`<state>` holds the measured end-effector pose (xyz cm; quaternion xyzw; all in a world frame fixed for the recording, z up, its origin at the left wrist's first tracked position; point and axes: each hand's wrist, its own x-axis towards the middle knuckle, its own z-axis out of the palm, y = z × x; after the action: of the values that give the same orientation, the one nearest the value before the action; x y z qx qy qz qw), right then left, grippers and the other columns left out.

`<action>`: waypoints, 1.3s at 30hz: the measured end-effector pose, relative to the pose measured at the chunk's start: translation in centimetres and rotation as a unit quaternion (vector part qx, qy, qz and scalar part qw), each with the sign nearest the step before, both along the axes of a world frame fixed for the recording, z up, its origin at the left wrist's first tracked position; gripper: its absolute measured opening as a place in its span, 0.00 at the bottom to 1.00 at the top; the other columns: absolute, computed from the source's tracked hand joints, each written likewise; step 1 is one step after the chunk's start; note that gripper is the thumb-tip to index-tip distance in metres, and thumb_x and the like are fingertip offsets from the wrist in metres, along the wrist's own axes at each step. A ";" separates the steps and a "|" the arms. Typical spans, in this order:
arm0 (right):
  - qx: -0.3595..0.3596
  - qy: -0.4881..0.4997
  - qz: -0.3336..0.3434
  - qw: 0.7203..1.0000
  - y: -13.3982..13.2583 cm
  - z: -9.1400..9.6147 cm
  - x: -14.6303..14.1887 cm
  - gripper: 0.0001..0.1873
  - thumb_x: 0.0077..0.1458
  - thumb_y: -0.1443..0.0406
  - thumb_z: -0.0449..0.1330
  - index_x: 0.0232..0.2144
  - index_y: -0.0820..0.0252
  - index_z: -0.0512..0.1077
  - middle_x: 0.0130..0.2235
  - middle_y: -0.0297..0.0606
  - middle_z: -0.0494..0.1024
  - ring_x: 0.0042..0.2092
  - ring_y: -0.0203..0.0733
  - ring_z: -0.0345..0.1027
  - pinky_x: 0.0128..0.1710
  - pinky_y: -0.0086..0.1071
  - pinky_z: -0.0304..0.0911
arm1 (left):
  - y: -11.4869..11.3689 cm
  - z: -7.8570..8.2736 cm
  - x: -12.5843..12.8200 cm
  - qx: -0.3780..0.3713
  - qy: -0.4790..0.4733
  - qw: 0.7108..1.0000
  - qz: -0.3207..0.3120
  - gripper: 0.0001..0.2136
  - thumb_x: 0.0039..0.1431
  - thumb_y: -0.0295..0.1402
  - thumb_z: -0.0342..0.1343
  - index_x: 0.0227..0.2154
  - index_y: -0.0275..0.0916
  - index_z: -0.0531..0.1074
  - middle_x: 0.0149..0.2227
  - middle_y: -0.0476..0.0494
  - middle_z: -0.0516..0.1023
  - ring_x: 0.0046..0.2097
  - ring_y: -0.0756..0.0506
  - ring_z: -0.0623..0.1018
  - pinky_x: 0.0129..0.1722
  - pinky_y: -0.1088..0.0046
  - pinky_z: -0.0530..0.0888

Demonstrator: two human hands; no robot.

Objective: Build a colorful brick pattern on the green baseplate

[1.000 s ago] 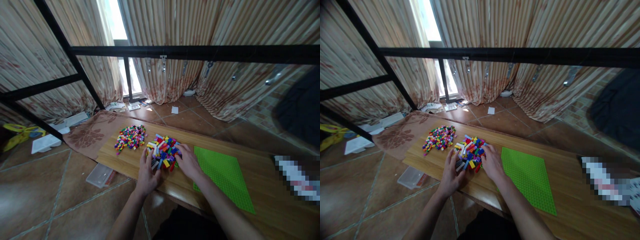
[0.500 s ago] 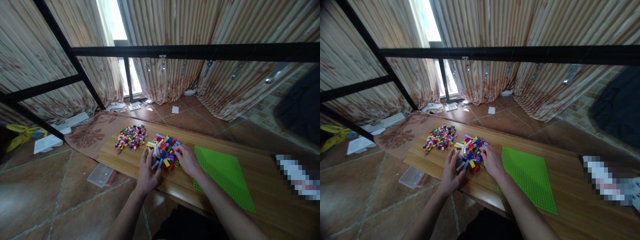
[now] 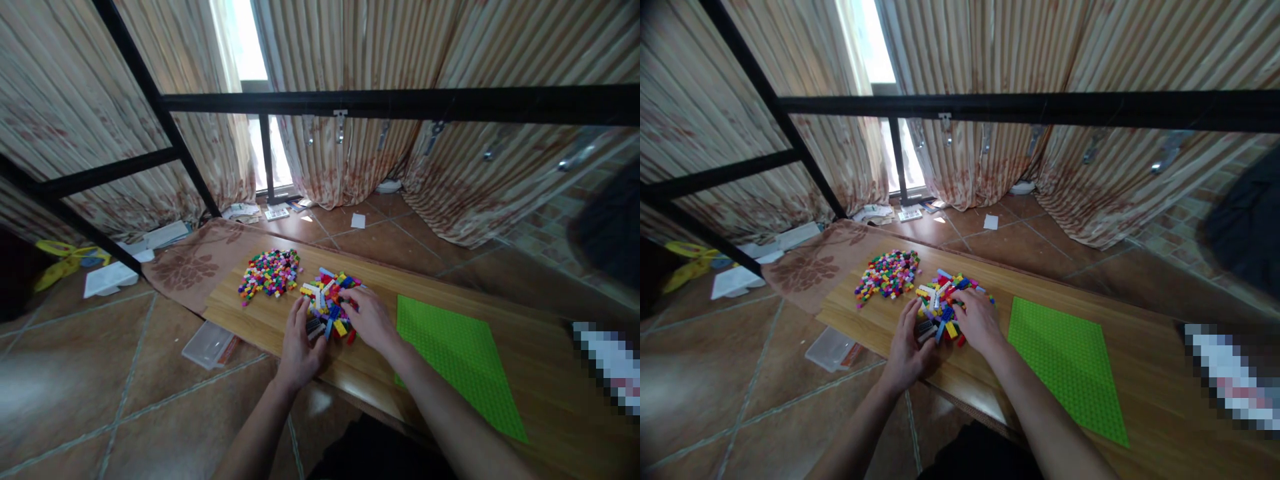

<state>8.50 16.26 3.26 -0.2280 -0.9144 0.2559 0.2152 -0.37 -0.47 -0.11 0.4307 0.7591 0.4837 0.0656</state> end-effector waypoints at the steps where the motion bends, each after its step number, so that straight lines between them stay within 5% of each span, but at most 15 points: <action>1: 0.002 -0.002 0.016 1.000 -0.4 0.2 -0.4 0.10 0.58 0.68 0.58 0.41 0.55 0.76 0.42 0.38 0.78 0.46 0.44 0.69 0.48 0.37 0.62 | 0.0 0.0 0.0 0.003 -0.001 1.000 0.001 0.36 0.50 0.22 0.53 0.64 0.38 0.53 0.67 0.33 0.53 0.69 0.36 0.55 0.68 0.50 0.55; 7: 0.024 -0.042 0.068 0.997 -1.6 0.2 -0.8 0.11 0.57 0.67 0.61 0.43 0.55 0.77 0.43 0.39 0.78 0.47 0.45 0.67 0.49 0.39 0.62 | 0.1 -0.4 -0.2 0.020 -0.004 1.000 0.013 0.35 0.51 0.19 0.50 0.64 0.38 0.53 0.66 0.33 0.55 0.69 0.38 0.56 0.68 0.52 0.55; 19: -0.001 0.032 0.023 0.999 -1.7 -0.8 2.0 0.11 0.58 0.68 0.57 0.41 0.56 0.76 0.44 0.40 0.78 0.47 0.46 0.70 0.51 0.42 0.64 | 0.3 -1.6 -0.4 0.038 -0.011 0.995 0.087 0.30 0.52 0.17 0.48 0.60 0.37 0.61 0.63 0.33 0.60 0.66 0.38 0.61 0.65 0.54 0.62; 27: -0.012 0.077 -0.079 0.994 -1.0 -1.8 5.4 0.11 0.58 0.64 0.55 0.40 0.55 0.77 0.43 0.41 0.78 0.46 0.47 0.71 0.49 0.42 0.65 | 0.6 -1.6 0.0 0.026 -0.009 0.995 0.094 0.28 0.55 0.20 0.50 0.60 0.36 0.61 0.64 0.30 0.59 0.63 0.38 0.67 0.54 0.60 0.74; 32: -0.024 0.034 -0.122 0.992 2.6 -1.0 3.1 0.14 0.57 0.64 0.54 0.43 0.59 0.76 0.44 0.44 0.78 0.46 0.48 0.71 0.49 0.42 0.65 | 0.6 -1.3 0.0 0.028 -0.001 0.996 0.088 0.26 0.56 0.22 0.51 0.60 0.36 0.61 0.63 0.30 0.60 0.60 0.38 0.70 0.52 0.60 0.75; 39: -0.031 -0.015 -0.063 0.997 6.5 -0.6 -2.4 0.17 0.55 0.68 0.56 0.46 0.60 0.76 0.49 0.47 0.78 0.50 0.49 0.70 0.54 0.43 0.61 | 0.7 -1.2 0.0 0.026 0.004 0.995 0.096 0.26 0.57 0.22 0.51 0.59 0.36 0.62 0.62 0.30 0.62 0.59 0.39 0.70 0.53 0.60 0.75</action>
<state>6.10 22.72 2.61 -0.2957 -0.8930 0.2668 0.2096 -0.32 0.27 -1.34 0.3596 0.7844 0.5054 0.0051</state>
